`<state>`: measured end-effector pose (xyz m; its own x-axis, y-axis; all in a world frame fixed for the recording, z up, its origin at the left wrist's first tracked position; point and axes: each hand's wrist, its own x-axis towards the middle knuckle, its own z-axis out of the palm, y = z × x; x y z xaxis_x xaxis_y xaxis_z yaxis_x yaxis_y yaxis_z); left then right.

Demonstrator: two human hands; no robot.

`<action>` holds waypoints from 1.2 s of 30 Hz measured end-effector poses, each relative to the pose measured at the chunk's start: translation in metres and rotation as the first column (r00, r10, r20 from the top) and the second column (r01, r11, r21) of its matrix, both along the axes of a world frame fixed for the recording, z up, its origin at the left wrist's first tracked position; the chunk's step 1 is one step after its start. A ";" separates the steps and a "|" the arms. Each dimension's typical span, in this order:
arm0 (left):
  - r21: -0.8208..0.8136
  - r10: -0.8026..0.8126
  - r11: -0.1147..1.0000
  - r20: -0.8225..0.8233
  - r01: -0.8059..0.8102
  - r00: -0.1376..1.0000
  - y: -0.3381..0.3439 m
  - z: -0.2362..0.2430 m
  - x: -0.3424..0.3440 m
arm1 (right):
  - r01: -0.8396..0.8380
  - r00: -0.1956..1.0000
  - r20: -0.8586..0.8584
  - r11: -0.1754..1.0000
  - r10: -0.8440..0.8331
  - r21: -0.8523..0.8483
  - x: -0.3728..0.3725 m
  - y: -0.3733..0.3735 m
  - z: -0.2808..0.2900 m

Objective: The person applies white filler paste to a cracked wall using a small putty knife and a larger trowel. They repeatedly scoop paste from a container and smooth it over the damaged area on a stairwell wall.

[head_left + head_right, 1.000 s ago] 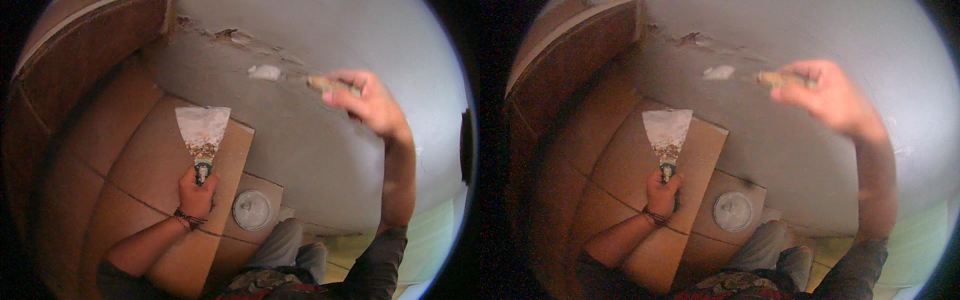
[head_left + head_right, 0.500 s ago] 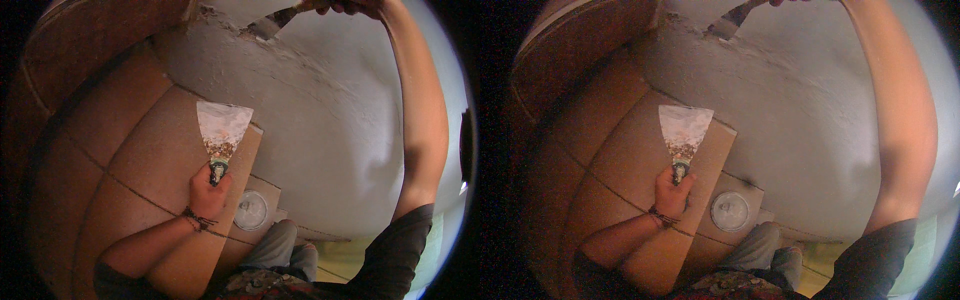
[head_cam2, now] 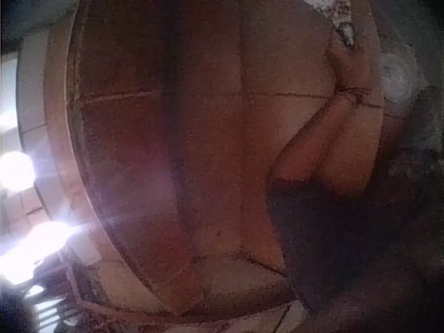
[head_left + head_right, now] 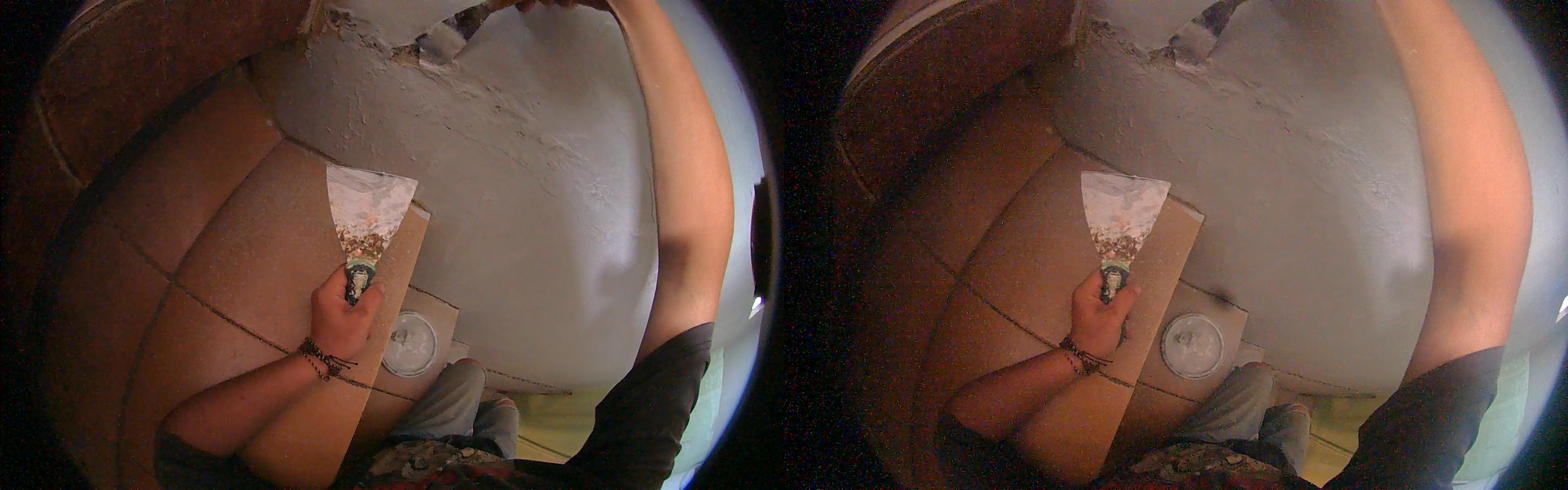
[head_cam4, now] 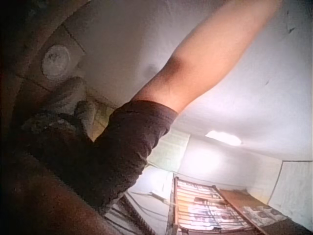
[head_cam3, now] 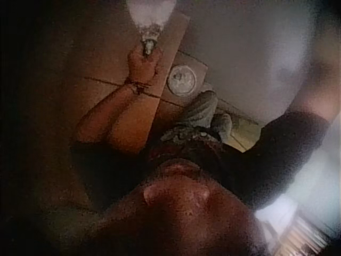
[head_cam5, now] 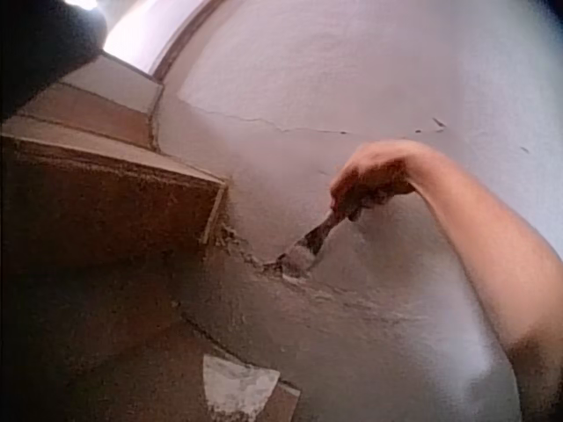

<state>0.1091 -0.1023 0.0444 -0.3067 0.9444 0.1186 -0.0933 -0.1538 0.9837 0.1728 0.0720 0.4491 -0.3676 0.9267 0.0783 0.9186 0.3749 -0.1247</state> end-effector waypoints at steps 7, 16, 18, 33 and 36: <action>-0.081 -0.008 0.997 0.107 0.017 0.994 -0.006 0.015 0.000 | -0.048 0.996 -0.074 0.994 0.055 0.097 0.007 -0.010 0.015; -0.115 -0.030 0.993 0.100 0.041 0.995 -0.006 0.018 -0.001 | -0.063 0.991 0.130 0.967 0.031 0.248 -0.023 -0.064 -0.018; -0.126 -0.025 0.991 0.104 0.038 0.994 -0.007 0.019 -0.002 | -0.142 0.966 0.242 0.972 0.094 0.189 -0.028 -0.064 -0.019; -0.136 -0.040 0.989 0.081 0.051 0.996 -0.007 0.021 -0.003 | -0.083 0.966 0.255 0.986 0.043 0.145 -0.046 -0.025 0.023; -0.122 -0.039 0.991 0.095 0.051 0.995 -0.007 0.020 -0.002 | -0.042 0.974 0.225 0.965 -0.017 0.258 -0.035 -0.031 0.029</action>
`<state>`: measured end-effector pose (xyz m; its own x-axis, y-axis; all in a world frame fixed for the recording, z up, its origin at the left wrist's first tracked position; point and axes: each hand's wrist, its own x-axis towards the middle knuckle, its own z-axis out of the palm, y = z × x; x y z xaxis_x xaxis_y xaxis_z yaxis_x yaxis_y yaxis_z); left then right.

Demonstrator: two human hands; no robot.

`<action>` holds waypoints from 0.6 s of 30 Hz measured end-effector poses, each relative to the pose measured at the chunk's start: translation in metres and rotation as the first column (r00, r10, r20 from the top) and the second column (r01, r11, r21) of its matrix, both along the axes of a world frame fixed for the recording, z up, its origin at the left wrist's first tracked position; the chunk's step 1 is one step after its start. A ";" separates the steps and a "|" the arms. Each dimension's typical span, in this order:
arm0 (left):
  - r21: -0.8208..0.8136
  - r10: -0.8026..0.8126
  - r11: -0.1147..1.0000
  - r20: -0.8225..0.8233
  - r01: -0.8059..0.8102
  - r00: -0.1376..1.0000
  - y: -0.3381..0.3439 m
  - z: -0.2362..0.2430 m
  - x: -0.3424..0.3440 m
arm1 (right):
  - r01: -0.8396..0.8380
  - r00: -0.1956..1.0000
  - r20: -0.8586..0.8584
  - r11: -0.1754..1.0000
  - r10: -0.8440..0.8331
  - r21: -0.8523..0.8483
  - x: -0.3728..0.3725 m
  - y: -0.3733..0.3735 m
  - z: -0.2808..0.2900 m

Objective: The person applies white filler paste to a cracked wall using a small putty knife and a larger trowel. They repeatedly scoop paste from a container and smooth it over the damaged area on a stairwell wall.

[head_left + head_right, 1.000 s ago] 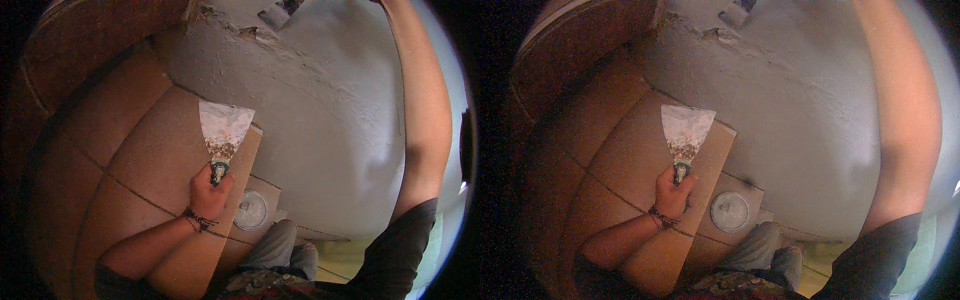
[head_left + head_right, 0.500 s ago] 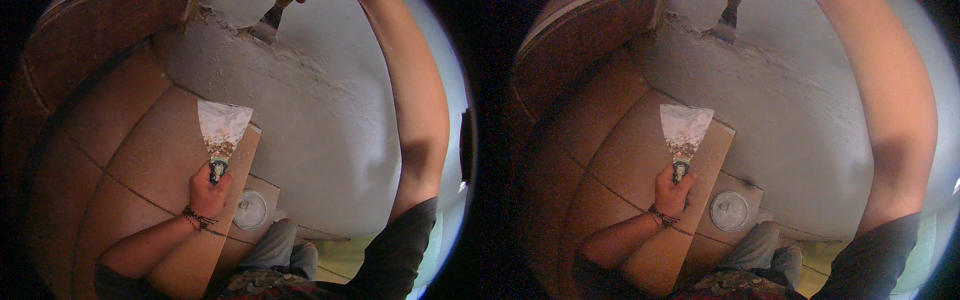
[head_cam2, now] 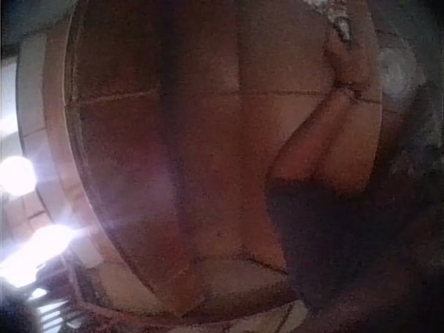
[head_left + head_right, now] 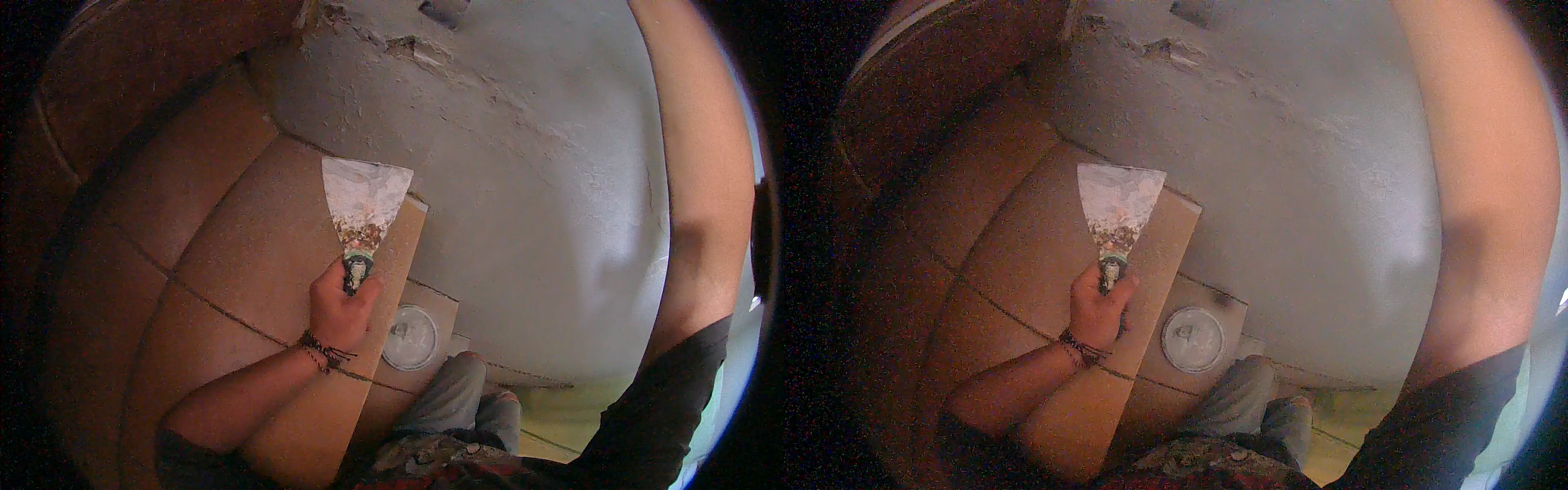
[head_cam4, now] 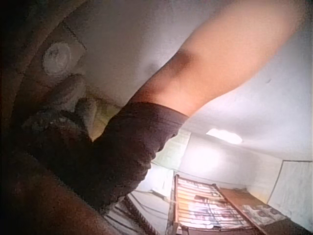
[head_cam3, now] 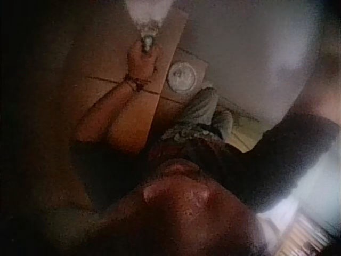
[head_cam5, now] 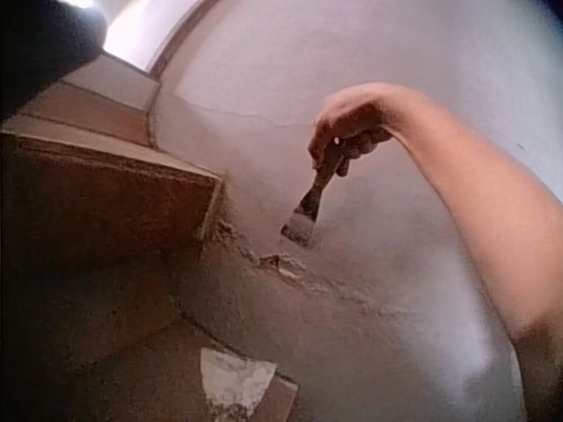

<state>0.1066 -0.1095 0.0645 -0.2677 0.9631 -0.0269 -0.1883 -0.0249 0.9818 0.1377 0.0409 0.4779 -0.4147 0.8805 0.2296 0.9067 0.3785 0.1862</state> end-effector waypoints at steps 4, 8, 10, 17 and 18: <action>-0.008 0.005 1.000 0.011 -0.005 1.000 0.000 0.002 0.002 | -0.097 0.987 -0.114 0.987 0.112 0.128 0.026 -0.028 -0.008; -0.041 0.054 0.998 -0.012 -0.055 0.998 -0.003 0.005 -0.004 | -0.217 0.964 -0.167 0.975 0.206 -0.052 0.032 -0.034 -0.038; -0.024 0.007 1.000 0.020 -0.006 1.000 0.000 0.004 0.003 | -0.147 0.989 -0.022 0.988 0.146 -0.041 0.031 -0.039 -0.057; -0.020 0.030 0.999 0.013 -0.030 0.999 0.001 -0.001 0.000 | -0.234 0.940 0.203 0.952 0.273 -0.199 0.019 0.017 -0.061; -0.025 0.027 0.999 0.017 -0.026 0.999 0.001 0.000 0.001 | -0.148 0.970 0.167 0.974 0.176 -0.169 0.015 0.016 -0.058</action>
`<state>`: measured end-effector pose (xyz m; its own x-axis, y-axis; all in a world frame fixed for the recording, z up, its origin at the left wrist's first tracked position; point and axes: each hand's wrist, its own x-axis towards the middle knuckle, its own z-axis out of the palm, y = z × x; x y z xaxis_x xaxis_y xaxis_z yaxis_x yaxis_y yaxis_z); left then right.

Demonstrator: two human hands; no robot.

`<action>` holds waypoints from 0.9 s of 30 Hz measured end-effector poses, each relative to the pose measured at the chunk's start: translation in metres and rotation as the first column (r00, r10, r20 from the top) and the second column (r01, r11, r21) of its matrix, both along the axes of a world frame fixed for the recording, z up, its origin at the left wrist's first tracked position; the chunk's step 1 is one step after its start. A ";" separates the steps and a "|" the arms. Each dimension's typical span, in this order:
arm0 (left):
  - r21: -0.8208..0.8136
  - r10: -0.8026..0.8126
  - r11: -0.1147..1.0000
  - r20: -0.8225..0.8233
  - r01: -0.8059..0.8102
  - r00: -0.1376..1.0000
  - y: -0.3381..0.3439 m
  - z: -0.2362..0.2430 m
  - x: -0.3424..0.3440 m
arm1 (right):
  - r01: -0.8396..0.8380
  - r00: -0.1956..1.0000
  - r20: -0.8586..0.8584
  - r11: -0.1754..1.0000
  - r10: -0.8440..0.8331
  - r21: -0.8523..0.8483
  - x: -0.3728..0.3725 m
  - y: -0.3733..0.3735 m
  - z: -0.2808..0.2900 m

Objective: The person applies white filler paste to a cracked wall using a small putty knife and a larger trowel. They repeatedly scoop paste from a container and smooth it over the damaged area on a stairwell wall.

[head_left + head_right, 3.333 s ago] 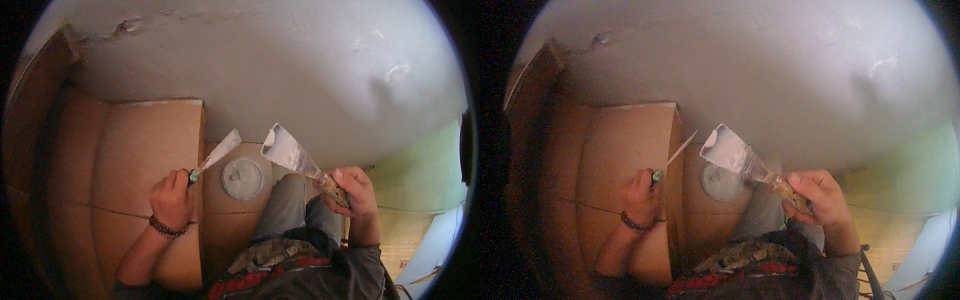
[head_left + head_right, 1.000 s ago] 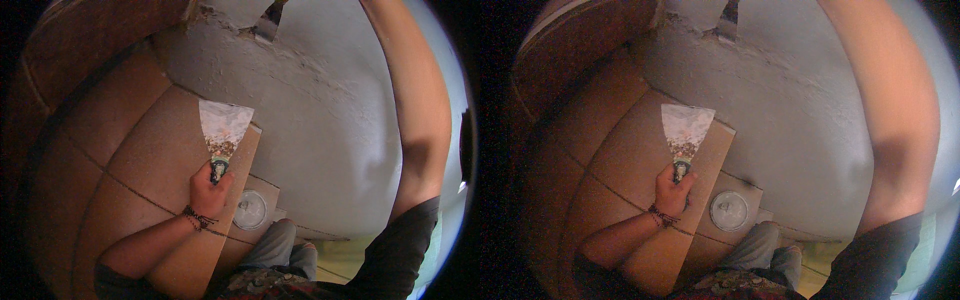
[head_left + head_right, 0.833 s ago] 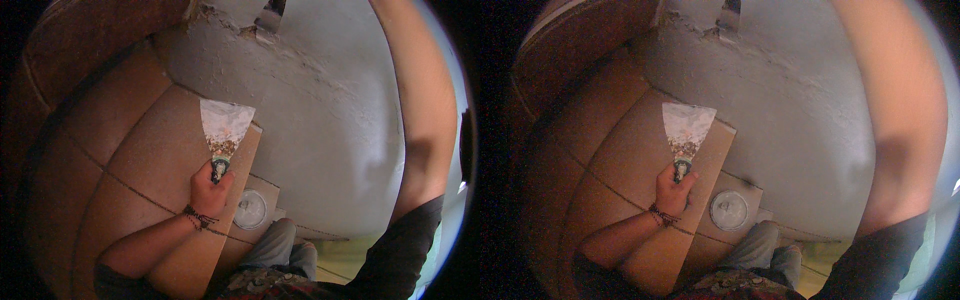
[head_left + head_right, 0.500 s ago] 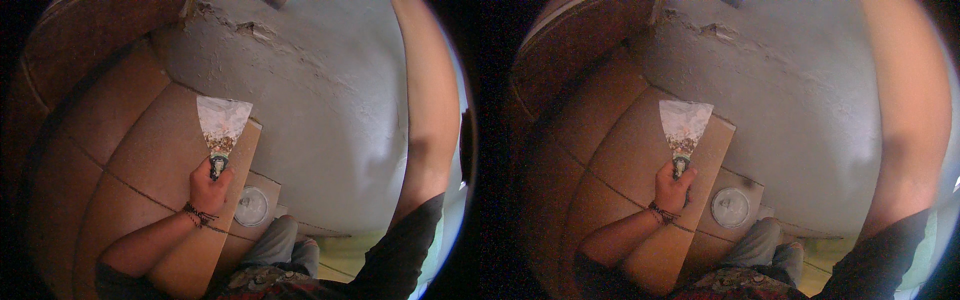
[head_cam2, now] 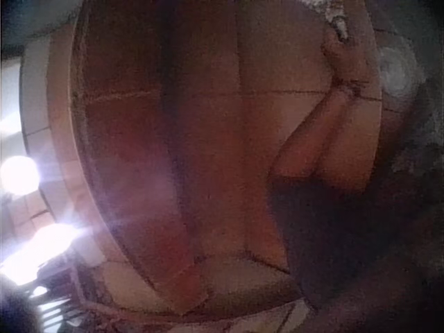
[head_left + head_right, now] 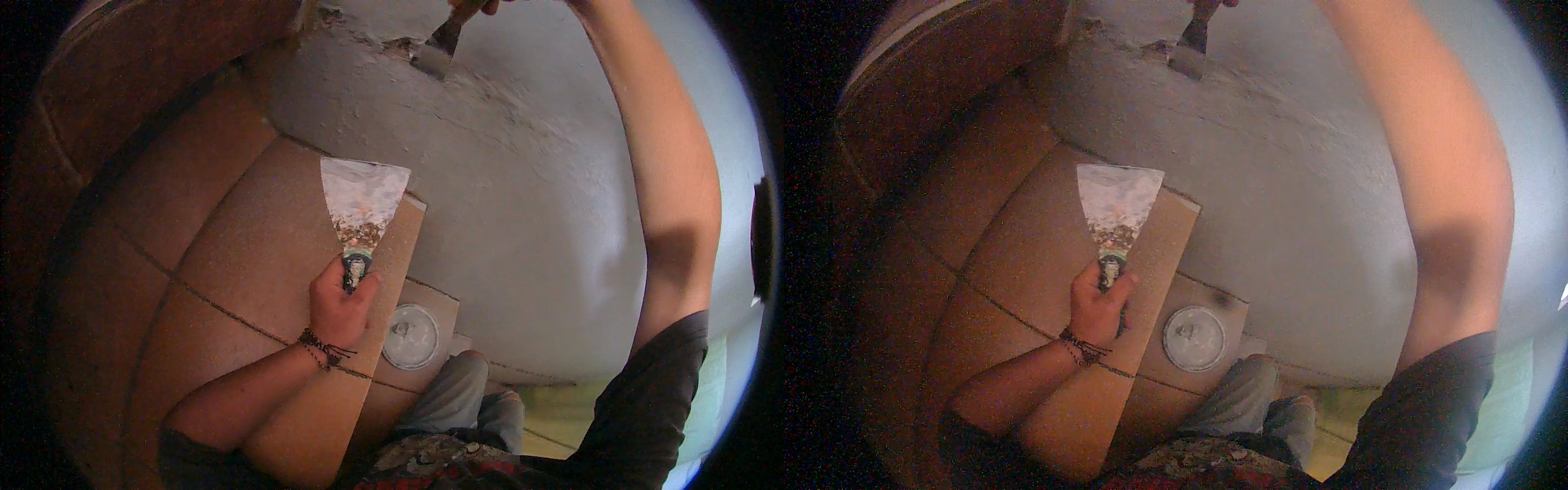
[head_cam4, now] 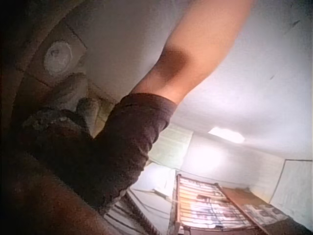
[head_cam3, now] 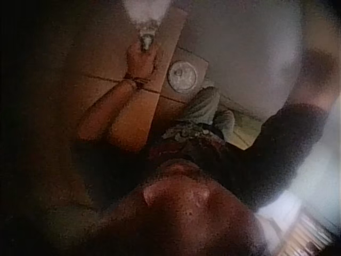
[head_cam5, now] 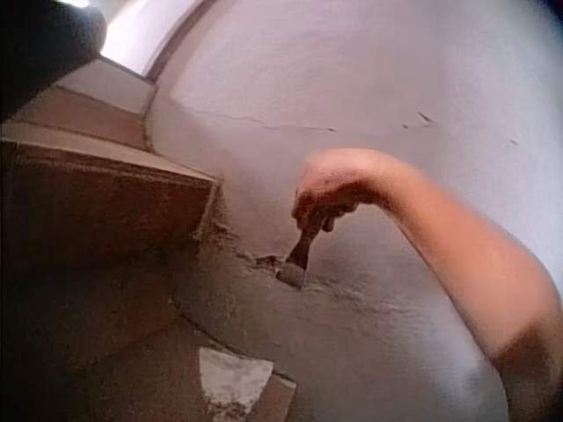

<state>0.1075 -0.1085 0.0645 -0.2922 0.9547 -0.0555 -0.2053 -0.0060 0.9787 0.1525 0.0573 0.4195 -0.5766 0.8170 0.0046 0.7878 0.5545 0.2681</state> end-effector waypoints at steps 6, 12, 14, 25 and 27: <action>-0.004 -0.008 1.000 0.009 0.008 1.000 -0.001 0.000 0.000 | 0.192 0.977 -0.083 0.981 -0.194 -0.040 -0.015 0.012 0.030; 0.127 0.030 0.992 -0.084 -0.019 0.996 0.006 -0.019 -0.001 | 0.224 0.967 -0.103 0.970 -0.234 -0.094 -0.021 0.024 0.053; 0.090 0.014 0.996 -0.056 -0.009 0.998 0.003 -0.012 0.000 | 0.197 0.970 -0.125 0.977 -0.207 -0.086 -0.016 0.027 0.062; -0.001 0.032 0.999 0.016 -0.032 0.999 -0.004 0.007 0.003 | 0.016 0.623 -0.731 0.930 0.278 0.367 0.070 -0.066 -0.017; 0.018 0.040 0.999 -0.003 -0.040 0.999 -0.003 0.005 0.007 | -0.150 0.656 -0.578 0.835 0.485 0.530 0.135 -0.031 -0.065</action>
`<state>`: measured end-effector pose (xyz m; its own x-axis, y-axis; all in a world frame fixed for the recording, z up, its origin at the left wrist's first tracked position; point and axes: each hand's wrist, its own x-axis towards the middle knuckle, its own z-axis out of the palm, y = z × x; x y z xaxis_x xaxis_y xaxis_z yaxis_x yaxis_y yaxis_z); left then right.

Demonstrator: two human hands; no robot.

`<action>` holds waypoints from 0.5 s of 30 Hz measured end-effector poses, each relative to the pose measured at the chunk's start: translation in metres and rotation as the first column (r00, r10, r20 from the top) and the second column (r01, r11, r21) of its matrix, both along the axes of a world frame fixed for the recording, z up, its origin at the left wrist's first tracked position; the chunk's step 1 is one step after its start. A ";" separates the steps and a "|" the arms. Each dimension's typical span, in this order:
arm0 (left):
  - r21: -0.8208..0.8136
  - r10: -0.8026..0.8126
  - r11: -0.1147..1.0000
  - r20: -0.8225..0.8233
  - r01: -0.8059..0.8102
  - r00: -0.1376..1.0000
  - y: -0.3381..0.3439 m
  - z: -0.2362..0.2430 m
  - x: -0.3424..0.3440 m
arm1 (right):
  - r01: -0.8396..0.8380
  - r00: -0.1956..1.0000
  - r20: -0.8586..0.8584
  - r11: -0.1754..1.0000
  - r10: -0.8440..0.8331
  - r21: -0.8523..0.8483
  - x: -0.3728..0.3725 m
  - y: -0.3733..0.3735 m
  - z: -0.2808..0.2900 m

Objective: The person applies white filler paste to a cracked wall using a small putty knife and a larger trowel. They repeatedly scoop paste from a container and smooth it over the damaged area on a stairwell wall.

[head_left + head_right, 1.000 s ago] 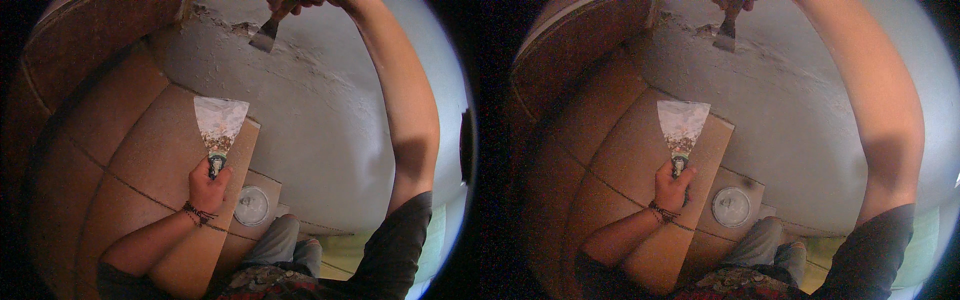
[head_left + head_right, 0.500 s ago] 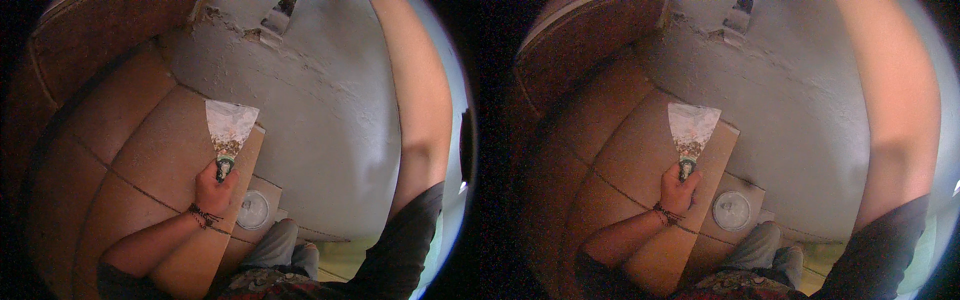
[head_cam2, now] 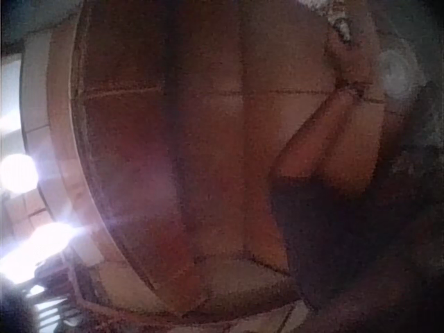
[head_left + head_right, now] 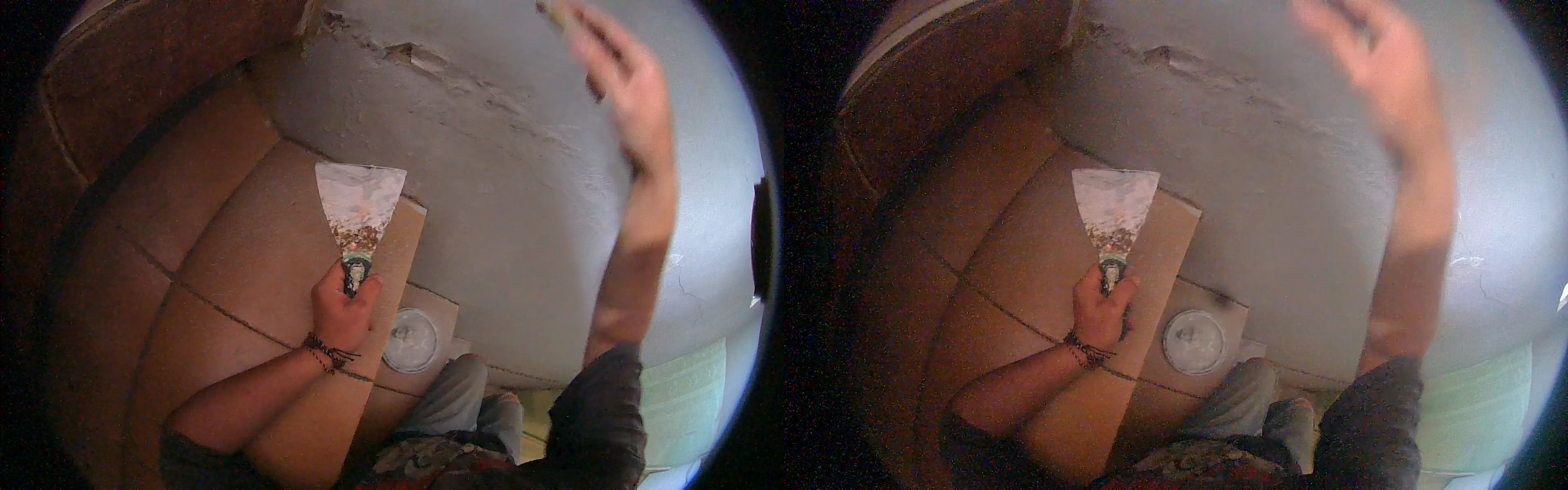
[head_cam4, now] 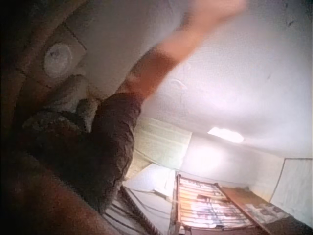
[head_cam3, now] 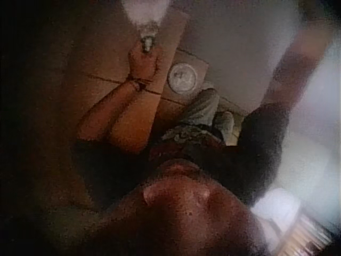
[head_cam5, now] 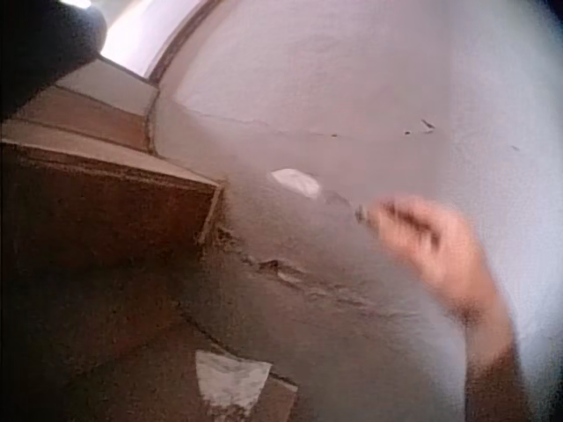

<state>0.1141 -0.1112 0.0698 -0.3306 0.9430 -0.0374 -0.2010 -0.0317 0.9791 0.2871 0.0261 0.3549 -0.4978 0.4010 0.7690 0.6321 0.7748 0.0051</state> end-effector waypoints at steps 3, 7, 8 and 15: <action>0.016 0.035 0.999 -0.015 -0.034 0.999 -0.001 -0.008 -0.002 | 0.099 0.993 -0.068 0.989 -0.091 0.114 0.002 -0.029 -0.092; -0.004 0.039 0.999 0.102 -0.039 0.994 0.001 -0.003 0.009 | 0.123 0.879 -0.367 0.887 -0.306 -0.445 0.000 -0.035 -0.176; 0.009 0.044 0.999 0.133 -0.046 0.990 0.002 -0.003 0.012 | 0.073 0.862 -0.389 0.840 -0.324 -0.538 -0.001 -0.031 -0.192; 0.033 0.093 0.995 0.138 -0.098 0.986 0.002 0.000 0.017 | 0.174 0.845 -0.441 0.936 -0.302 -0.306 -0.061 -0.015 -0.229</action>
<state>0.1315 -0.1090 0.0696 -0.4137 0.9090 -0.0517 -0.3264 -0.0951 0.9405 0.2262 0.0116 0.1263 0.0381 0.6651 0.7458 0.6719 0.5353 -0.5118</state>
